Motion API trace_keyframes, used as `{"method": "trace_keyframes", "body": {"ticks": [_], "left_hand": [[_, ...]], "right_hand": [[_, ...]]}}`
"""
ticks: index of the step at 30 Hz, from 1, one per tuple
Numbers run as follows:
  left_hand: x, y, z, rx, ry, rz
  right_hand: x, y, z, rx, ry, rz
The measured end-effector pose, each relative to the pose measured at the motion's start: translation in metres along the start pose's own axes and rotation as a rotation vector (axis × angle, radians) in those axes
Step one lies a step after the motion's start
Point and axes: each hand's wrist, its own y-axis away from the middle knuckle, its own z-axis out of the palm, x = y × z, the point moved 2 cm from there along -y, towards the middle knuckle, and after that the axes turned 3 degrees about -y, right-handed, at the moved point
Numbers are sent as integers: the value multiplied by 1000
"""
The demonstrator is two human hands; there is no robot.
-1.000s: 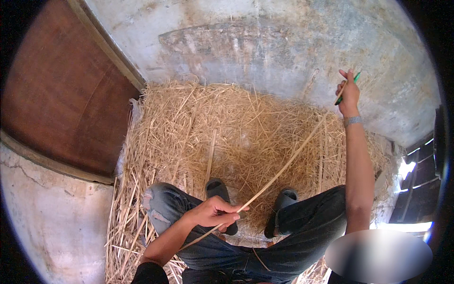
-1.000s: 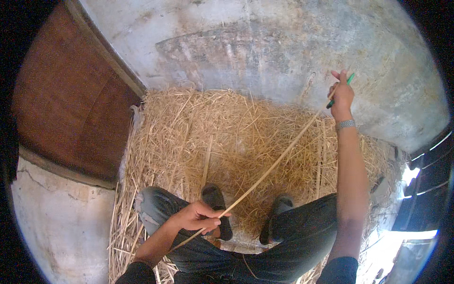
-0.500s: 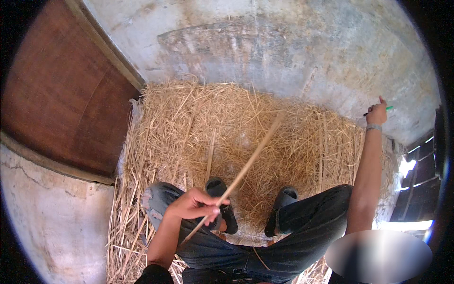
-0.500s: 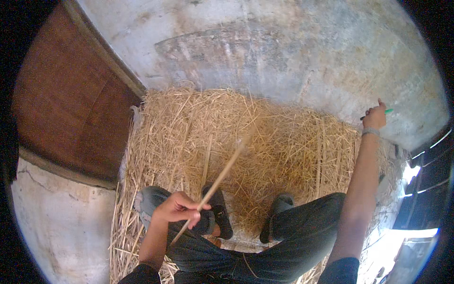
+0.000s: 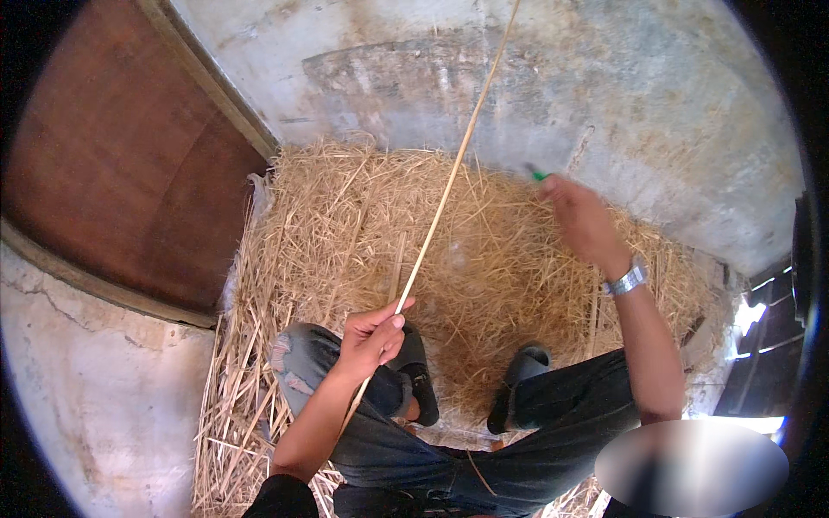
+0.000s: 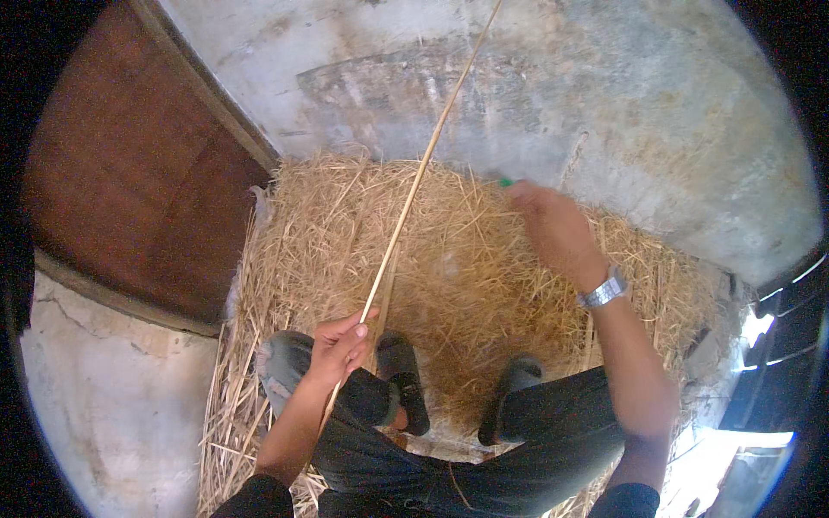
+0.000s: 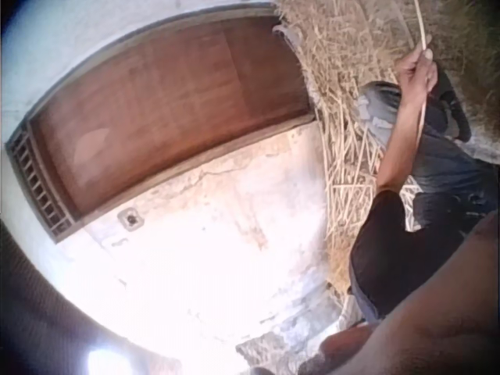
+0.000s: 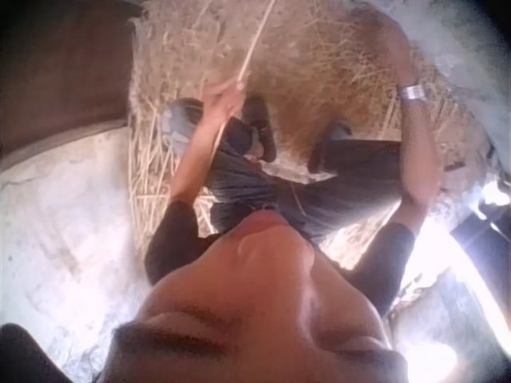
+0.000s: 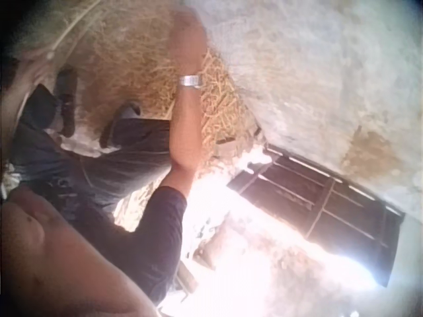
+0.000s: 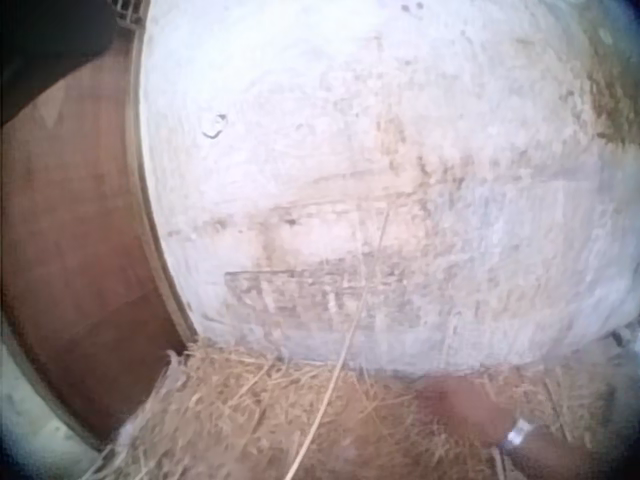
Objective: The person shaves a thin wooden stick using a knife while sitting on a pile of straw.
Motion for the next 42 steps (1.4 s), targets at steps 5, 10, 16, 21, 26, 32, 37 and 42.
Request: {"method": "trace_keyframes", "body": {"ticks": [5, 10, 16, 21, 26, 32, 37, 42], "left_hand": [[-6, 2, 2, -27, -29, -10], [-10, 4, 5, -78, -11, 16], [-10, 6, 2, -90, -5, 24], [-10, 2, 8, -114, 17, 26], [-12, 1, 4, -111, 43, 9], [-8, 4, 15, -153, 43, 40], [-9, -2, 10, -118, 33, 30], [-6, 2, 14, -77, -9, 45]], "right_hand": [[-56, 4, 39, -57, -35, -90], [-47, -13, 41, 113, 40, -61], [-52, 5, 71, 55, 37, -164], [-42, -10, 65, 144, 15, -123], [-55, 18, 85, 37, 50, -233], [-55, -8, 39, 90, -50, 15], [-61, 36, 94, -81, -26, -238], [-54, 16, 78, -18, -39, -127]]}}
